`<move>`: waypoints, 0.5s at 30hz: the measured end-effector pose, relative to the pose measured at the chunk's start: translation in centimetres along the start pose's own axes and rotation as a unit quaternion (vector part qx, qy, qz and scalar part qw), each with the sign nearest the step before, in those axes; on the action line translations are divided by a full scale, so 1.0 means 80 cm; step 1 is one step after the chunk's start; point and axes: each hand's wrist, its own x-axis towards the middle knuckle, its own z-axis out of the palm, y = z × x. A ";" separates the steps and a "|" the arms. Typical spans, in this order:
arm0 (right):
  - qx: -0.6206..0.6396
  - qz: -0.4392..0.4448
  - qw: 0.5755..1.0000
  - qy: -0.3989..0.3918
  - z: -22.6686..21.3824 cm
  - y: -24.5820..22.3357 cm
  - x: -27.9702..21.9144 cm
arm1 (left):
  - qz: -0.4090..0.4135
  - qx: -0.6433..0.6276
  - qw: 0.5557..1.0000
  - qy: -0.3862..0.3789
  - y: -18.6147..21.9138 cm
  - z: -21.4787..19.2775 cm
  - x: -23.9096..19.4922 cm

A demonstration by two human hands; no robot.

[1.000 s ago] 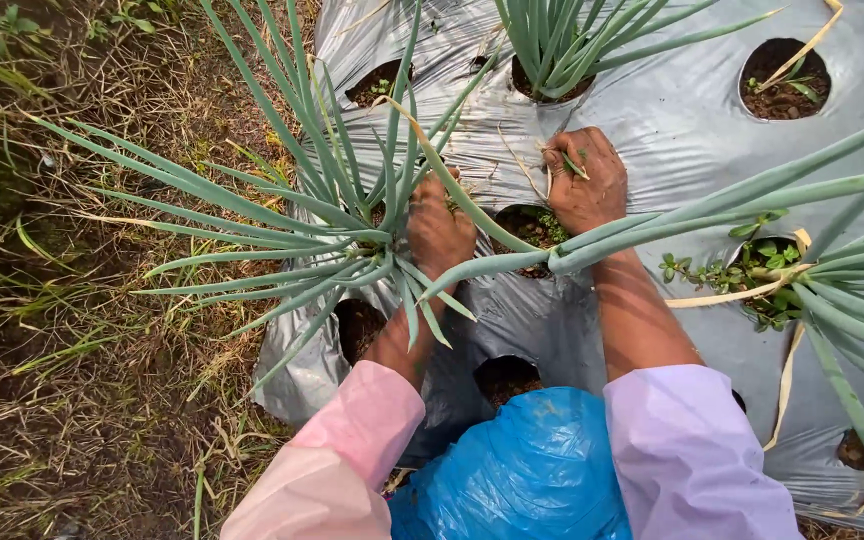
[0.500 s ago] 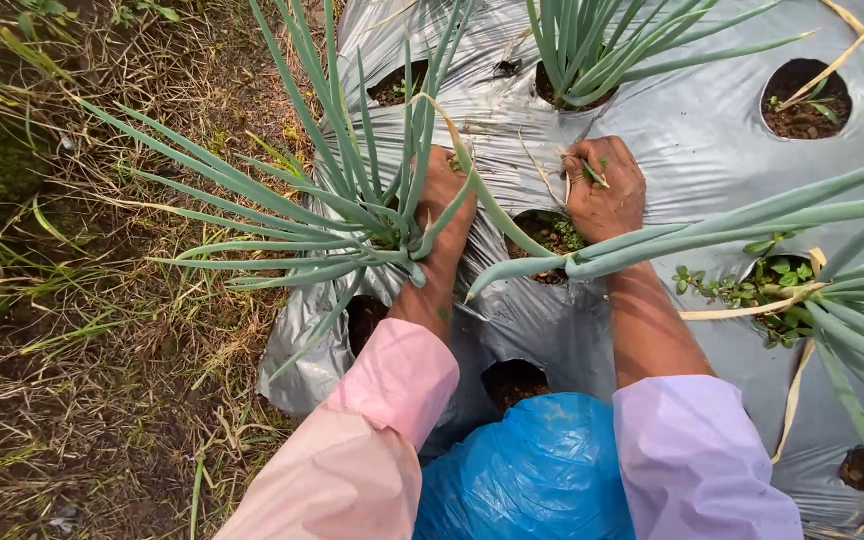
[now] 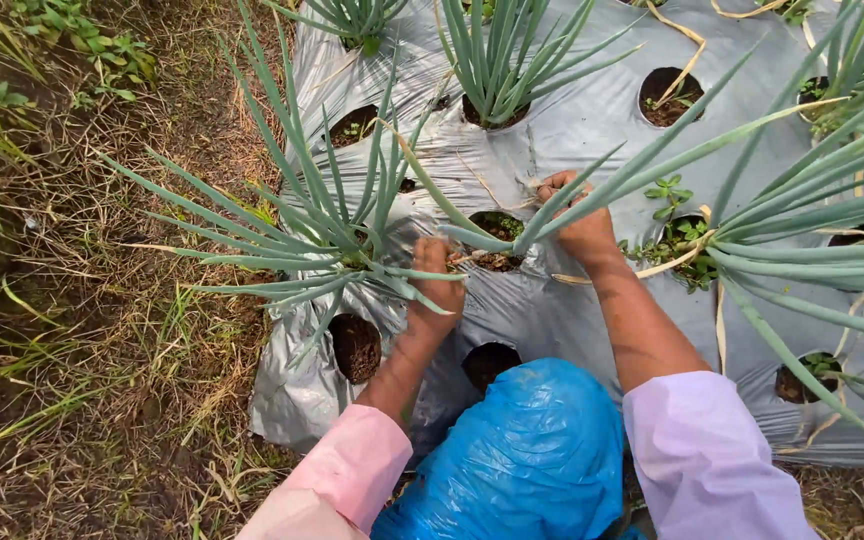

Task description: Hand-weeding onion plants growing through plastic mulch in an agricultural field.

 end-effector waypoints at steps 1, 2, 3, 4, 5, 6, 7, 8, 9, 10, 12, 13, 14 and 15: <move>-0.081 0.004 0.996 -0.023 -0.011 0.002 -0.020 | 0.006 -0.043 0.999 -0.017 0.004 -0.010 -0.013; -0.087 0.008 0.996 -0.016 -0.022 -0.004 -0.037 | 0.011 -0.049 0.998 -0.023 -0.010 -0.006 -0.035; -0.124 0.024 0.991 -0.036 -0.032 -0.008 -0.053 | 0.012 -0.015 0.999 -0.036 -0.026 0.000 -0.054; -0.161 0.040 0.985 -0.056 -0.042 -0.011 -0.070 | 0.014 0.020 0.999 -0.049 -0.041 0.006 -0.073; -0.165 0.043 0.984 -0.049 -0.038 0.019 -0.087 | 0.021 0.014 0.998 -0.052 -0.046 -0.007 -0.094; -0.210 0.007 0.975 -0.078 -0.034 0.051 -0.104 | 0.003 0.022 0.996 -0.087 -0.051 -0.019 -0.114; -0.255 -0.029 0.961 -0.107 -0.032 0.084 -0.123 | -0.015 0.031 0.992 -0.123 -0.056 -0.030 -0.134; -0.259 -0.023 0.960 -0.100 -0.049 0.038 -0.140 | -0.007 0.026 0.991 -0.128 -0.067 -0.042 -0.161; -0.229 0.006 0.962 -0.149 -0.062 -0.009 -0.156 | -0.010 0.033 0.989 -0.147 -0.081 -0.057 -0.189; -0.196 0.035 0.960 -0.197 -0.073 -0.055 -0.172 | -0.013 0.041 0.985 -0.166 -0.095 -0.072 -0.217; -0.185 0.138 0.945 -0.234 -0.067 -0.082 -0.174 | -0.062 0.047 0.972 -0.222 -0.085 -0.127 -0.253; -0.168 0.233 0.918 -0.276 -0.063 -0.095 -0.175 | -0.118 0.055 0.953 -0.273 -0.080 -0.158 -0.272; -0.164 0.237 0.918 -0.272 -0.053 -0.098 -0.176 | -0.114 0.057 0.952 -0.278 -0.098 -0.175 -0.300; -0.225 0.170 0.910 -0.303 -0.044 -0.101 -0.174 | -0.147 0.082 0.941 -0.294 -0.116 -0.191 -0.326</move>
